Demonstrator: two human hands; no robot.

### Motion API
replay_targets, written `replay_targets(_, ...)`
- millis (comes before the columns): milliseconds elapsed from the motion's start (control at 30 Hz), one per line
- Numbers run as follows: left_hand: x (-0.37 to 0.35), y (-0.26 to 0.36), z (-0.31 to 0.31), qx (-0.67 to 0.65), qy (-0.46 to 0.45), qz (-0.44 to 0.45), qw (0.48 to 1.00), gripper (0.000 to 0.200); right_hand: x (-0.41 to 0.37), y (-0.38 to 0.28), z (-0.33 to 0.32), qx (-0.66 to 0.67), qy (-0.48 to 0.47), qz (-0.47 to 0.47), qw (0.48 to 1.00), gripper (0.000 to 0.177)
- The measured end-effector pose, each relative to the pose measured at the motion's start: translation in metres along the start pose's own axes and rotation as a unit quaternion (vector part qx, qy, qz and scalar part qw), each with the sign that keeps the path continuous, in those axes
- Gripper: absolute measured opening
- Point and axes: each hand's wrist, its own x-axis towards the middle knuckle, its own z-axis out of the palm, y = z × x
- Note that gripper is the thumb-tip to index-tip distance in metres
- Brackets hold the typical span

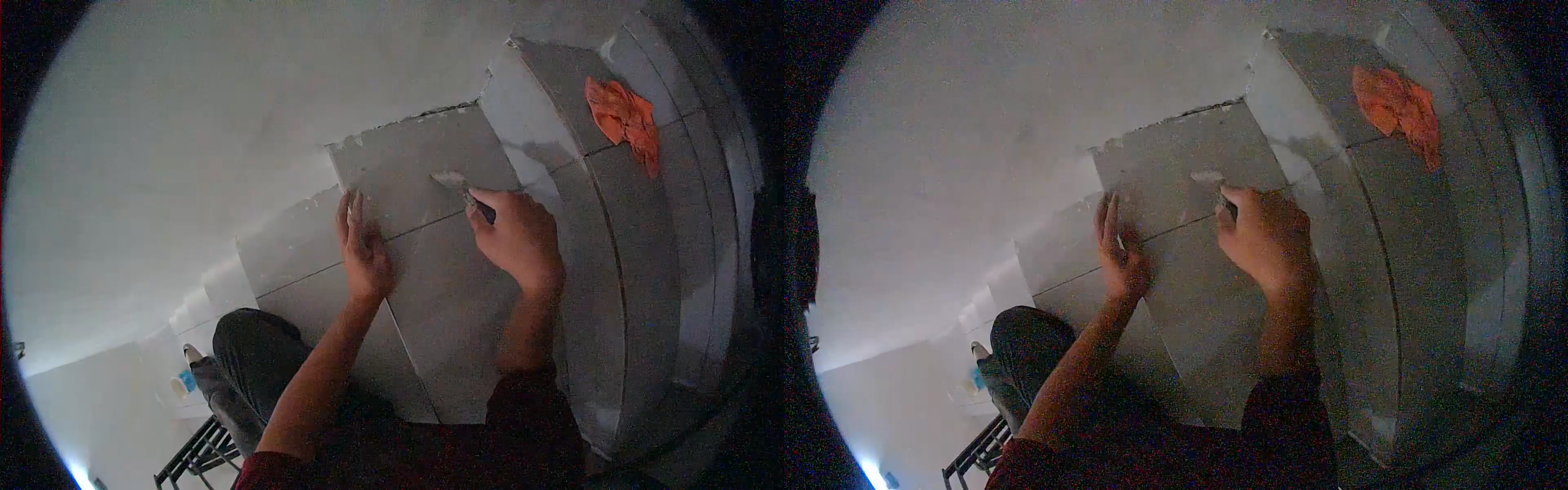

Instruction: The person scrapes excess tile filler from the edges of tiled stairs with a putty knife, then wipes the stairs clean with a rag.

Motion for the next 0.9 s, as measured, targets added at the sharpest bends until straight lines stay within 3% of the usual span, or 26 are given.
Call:
replay_targets(67,0.001,-0.008,0.001,0.011,-0.001,0.022,1.0,0.051,-0.003,-0.005,0.0,0.0,-0.013,-0.053,0.999,0.038)
replay_targets(167,0.009,-0.009,-0.001,0.009,-0.021,-0.022,0.999,0.052,-0.01,-0.022,-0.002,0.012,-0.067,-0.076,0.995,0.037)
replay_targets(300,0.009,-0.012,-0.001,0.004,-0.017,-0.012,1.0,0.052,-0.014,-0.042,-0.011,0.006,-0.134,-0.092,0.987,0.035)
replay_targets(400,0.003,-0.006,-0.007,-0.026,0.0,-0.084,0.996,0.052,-0.017,-0.049,-0.002,0.024,-0.077,-0.122,0.989,0.033)
replay_targets(467,-0.008,-0.017,-0.009,-0.007,-0.043,-0.218,0.975,0.059,-0.008,-0.053,0.0,0.015,-0.038,-0.119,0.992,0.034)
replay_targets(500,-0.013,-0.017,-0.014,-0.007,-0.036,-0.217,0.976,0.059,-0.005,-0.057,-0.003,0.014,-0.037,-0.126,0.991,0.034)
replay_targets(567,-0.026,-0.016,-0.026,-0.022,-0.11,-0.293,0.949,0.068,-0.004,-0.064,-0.009,0.015,-0.065,-0.101,0.993,0.033)
replay_targets(667,-0.032,0.0,-0.024,-0.077,-0.106,-0.298,0.946,0.067,0.003,-0.061,-0.005,0.022,-0.045,-0.107,0.993,0.033)
replay_targets(767,-0.034,0.004,-0.005,-0.056,-0.066,-0.246,0.965,0.065,0.005,-0.059,-0.001,0.022,-0.033,-0.101,0.994,0.031)
replay_targets(900,-0.036,0.009,-0.005,-0.017,-0.065,-0.249,0.966,0.063,-0.003,-0.055,-0.001,0.027,-0.065,-0.096,0.993,0.031)
